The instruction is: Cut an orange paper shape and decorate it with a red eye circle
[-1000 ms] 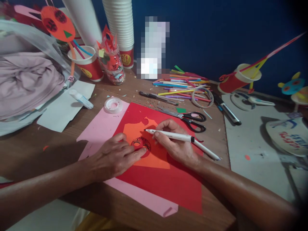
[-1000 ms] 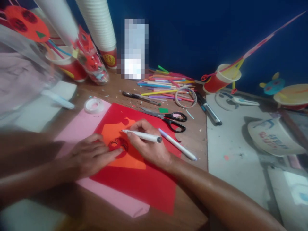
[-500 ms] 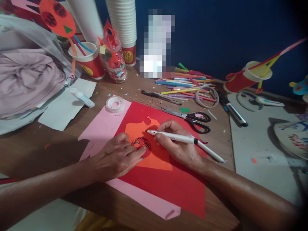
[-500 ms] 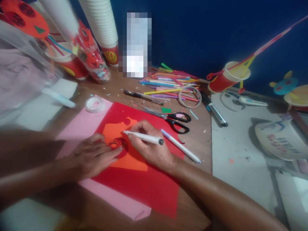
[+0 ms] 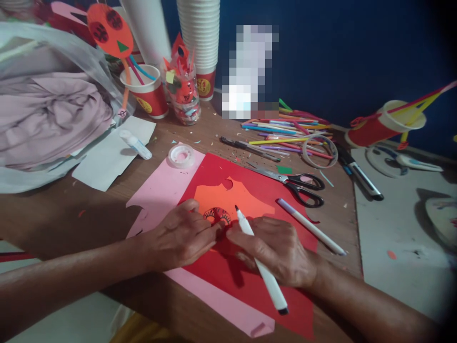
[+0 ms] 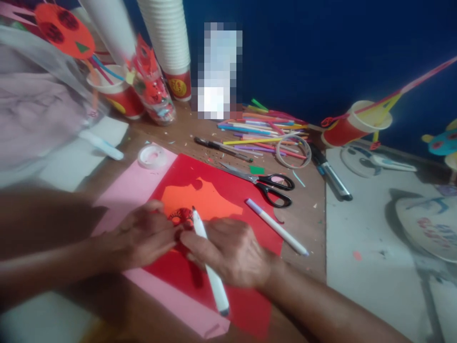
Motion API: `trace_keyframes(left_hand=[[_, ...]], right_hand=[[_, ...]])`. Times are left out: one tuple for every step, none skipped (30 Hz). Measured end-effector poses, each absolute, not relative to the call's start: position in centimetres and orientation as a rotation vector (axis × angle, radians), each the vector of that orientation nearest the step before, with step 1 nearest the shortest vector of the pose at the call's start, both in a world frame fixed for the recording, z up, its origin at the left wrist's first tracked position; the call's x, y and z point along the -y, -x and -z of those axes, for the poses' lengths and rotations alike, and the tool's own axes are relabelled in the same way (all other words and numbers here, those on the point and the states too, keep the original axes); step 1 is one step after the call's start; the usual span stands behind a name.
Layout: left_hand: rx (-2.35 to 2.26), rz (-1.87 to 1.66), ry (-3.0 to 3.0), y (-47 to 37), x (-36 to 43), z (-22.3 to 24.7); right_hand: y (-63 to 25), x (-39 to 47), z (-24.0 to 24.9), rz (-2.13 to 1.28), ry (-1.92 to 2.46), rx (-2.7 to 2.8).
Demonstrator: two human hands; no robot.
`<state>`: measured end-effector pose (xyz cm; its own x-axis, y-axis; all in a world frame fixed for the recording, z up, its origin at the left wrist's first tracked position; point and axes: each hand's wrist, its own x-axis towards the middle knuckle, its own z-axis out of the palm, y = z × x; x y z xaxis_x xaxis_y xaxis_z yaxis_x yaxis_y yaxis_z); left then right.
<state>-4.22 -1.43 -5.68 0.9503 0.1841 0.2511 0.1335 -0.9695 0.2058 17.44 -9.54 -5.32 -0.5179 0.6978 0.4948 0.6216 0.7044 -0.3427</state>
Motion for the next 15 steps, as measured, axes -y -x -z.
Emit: trace_keyframes(left_hand=[[-0.247, -0.409, -2.912, 4.19, 1.45, 5.61], [-0.258, -0.414, -2.91, 4.17, 1.48, 5.58], [-0.269, -0.431, -2.911, 4.17, 1.49, 5.59], [-0.279, -0.457, -2.913, 4.18, 1.51, 5.63], [-0.282, -0.494, -2.913, 4.2, 1.52, 5.68], [-0.286, -0.513, -2.909, 4.22, 1.52, 5.72], [-0.286, -0.52, -2.904, 4.23, 1.53, 5.76], [-0.284, -0.507, -2.897, 4.24, 1.53, 5.78], [-0.283, -0.482, -2.886, 4.24, 1.52, 5.79], [-0.283, -0.464, -2.876, 4.22, 1.51, 5.8], [-0.285, -0.457, -2.867, 4.19, 1.5, 5.8], [-0.291, -0.447, -2.859, 4.16, 1.48, 5.8], [-0.294, -0.442, -2.85, 4.11, 1.47, 5.8], [-0.297, -0.434, -2.841, 4.07, 1.45, 5.79], [-0.304, -0.414, -2.836, 4.02, 1.44, 5.76]], right_hand=[[-17.46, 9.59, 5.22, -0.126, 0.971, 2.332], [-17.45, 9.61, 5.15, -0.099, 0.95, 2.358], [-17.43, 9.62, 5.08, -0.081, 0.94, 2.372], [-17.4, 9.62, 5.03, -0.067, 0.935, 2.38], [-17.37, 9.63, 5.0, -0.061, 0.934, 2.387], [-17.34, 9.63, 4.98, -0.058, 0.937, 2.392], [-17.32, 9.64, 4.97, -0.056, 0.941, 2.395], [-17.31, 9.65, 4.97, -0.059, 0.947, 2.396], [-17.31, 9.65, 4.99, -0.068, 0.951, 2.397], [-17.32, 9.66, 5.02, -0.082, 0.956, 2.396], [-17.34, 9.66, 5.05, -0.098, 0.961, 2.391], [-17.36, 9.65, 5.09, -0.116, 0.967, 2.383], [-17.37, 9.65, 5.14, -0.135, 0.974, 2.374], [-17.39, 9.64, 5.18, -0.155, 0.982, 2.365], [-17.39, 9.63, 5.21, -0.175, 0.991, 2.358]])
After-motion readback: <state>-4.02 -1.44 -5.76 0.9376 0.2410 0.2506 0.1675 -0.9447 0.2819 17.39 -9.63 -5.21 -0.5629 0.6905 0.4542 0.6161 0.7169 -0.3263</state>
